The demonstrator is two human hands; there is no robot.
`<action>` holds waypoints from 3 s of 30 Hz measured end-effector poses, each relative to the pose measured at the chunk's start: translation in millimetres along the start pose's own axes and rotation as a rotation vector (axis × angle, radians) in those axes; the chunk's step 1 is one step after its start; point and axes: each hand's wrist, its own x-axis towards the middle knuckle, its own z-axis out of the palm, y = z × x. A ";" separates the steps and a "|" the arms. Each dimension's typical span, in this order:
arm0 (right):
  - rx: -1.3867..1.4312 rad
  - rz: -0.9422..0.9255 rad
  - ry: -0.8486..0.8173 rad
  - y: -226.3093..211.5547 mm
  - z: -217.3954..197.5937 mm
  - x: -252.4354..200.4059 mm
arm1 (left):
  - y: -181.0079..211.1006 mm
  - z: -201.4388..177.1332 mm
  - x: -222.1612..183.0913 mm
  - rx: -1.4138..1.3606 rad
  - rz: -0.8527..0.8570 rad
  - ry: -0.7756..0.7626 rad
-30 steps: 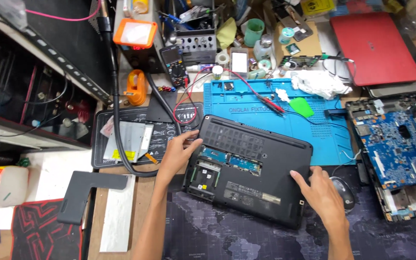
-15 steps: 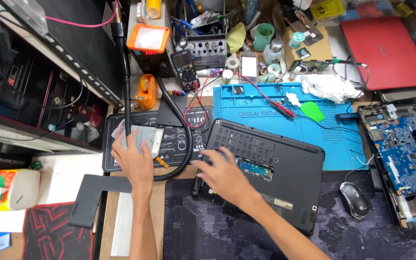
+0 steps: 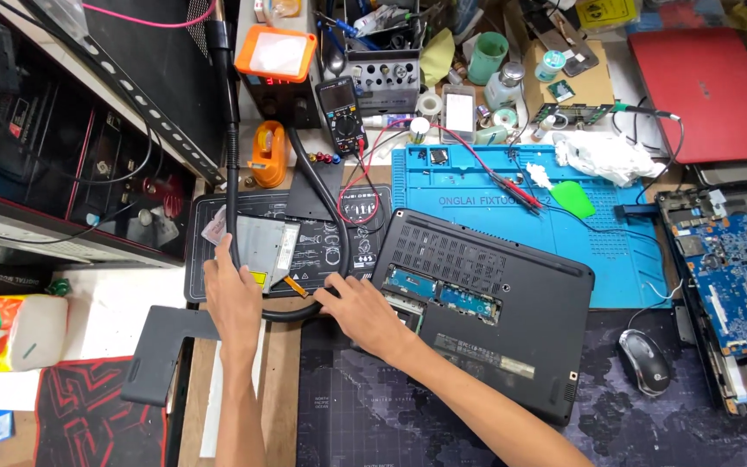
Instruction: Repairing a laptop motherboard using a heat gun and reassembling the laptop components.
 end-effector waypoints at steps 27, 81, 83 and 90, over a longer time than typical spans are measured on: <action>0.134 -0.031 0.131 -52.6 30.8 37.9 | -97.0 -18.1 10.4 -0.095 0.019 0.160; 0.168 0.439 0.141 148.3 -107.2 -56.1 | 109.9 113.7 -27.7 -0.526 0.545 -0.204; 0.194 0.446 0.149 147.7 -108.6 -57.5 | 109.5 113.3 -29.2 -0.525 0.543 -0.208; 0.228 0.427 0.187 146.9 -111.3 -57.1 | 123.5 91.9 -33.9 -0.765 0.326 -0.225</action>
